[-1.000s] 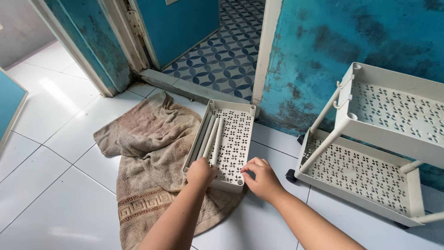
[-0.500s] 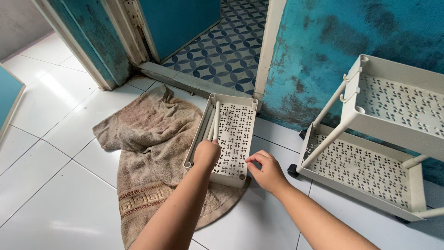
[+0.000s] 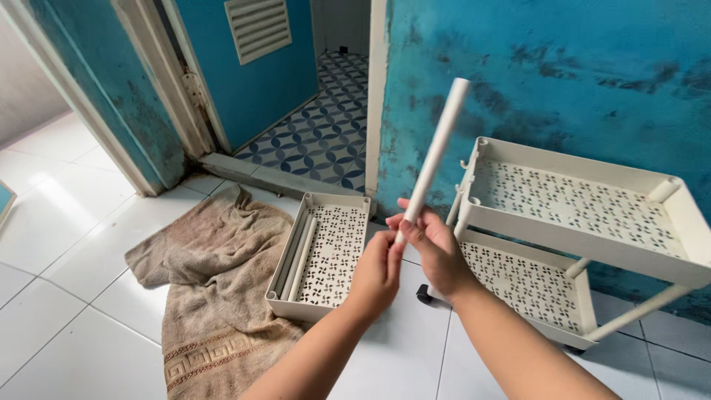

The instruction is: The person assembles a two-tier plastic storage cart by inserting white vertical poles into the corner holes of perforated trays and stacking the trays to form a stable structure.

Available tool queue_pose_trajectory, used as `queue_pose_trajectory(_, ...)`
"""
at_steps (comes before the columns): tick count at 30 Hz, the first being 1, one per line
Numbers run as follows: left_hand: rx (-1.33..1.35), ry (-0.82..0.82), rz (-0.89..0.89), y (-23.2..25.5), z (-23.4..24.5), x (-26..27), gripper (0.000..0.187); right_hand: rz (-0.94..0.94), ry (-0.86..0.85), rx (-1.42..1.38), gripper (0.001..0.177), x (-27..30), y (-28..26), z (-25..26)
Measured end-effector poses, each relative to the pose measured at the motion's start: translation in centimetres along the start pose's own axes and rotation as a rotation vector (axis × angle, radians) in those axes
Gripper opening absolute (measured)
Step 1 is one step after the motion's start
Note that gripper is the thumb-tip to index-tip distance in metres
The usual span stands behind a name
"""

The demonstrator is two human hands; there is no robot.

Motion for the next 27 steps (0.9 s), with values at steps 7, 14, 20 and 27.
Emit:
queue_pose_trajectory(7,-0.291,-0.192,-0.127,10.2,-8.2,1.2,0.029,-0.017,0.490,-0.302,0.021,0.4,-12.3,12.2)
queue_pose_trajectory(14,-0.672,-0.098,-0.432,14.6,-18.3,-1.4,0.067,0.217,0.598,0.017,0.031,5.1,-23.2,28.6)
queue_pose_trajectory(20,-1.138,-0.361,-0.437,15.0,-25.4,-6.7,0.109,0.328,0.695,0.185,0.037,6.2,-22.6,37.7)
queue_pose_trajectory(27,-0.736,-0.568,0.245,12.5,-29.8,-13.2,0.131,0.479,0.714,0.136,0.036,2.3,-16.8,44.9)
Point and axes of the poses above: each hand's wrist, its own x-axis away from the middle knuckle, its own z-axis out of the back of the hand, y = z × x, the point moved 2 cm from there along -x, towards the middle knuckle, and after that the axes turned 15 degrees about z, right-handed, at the moved point
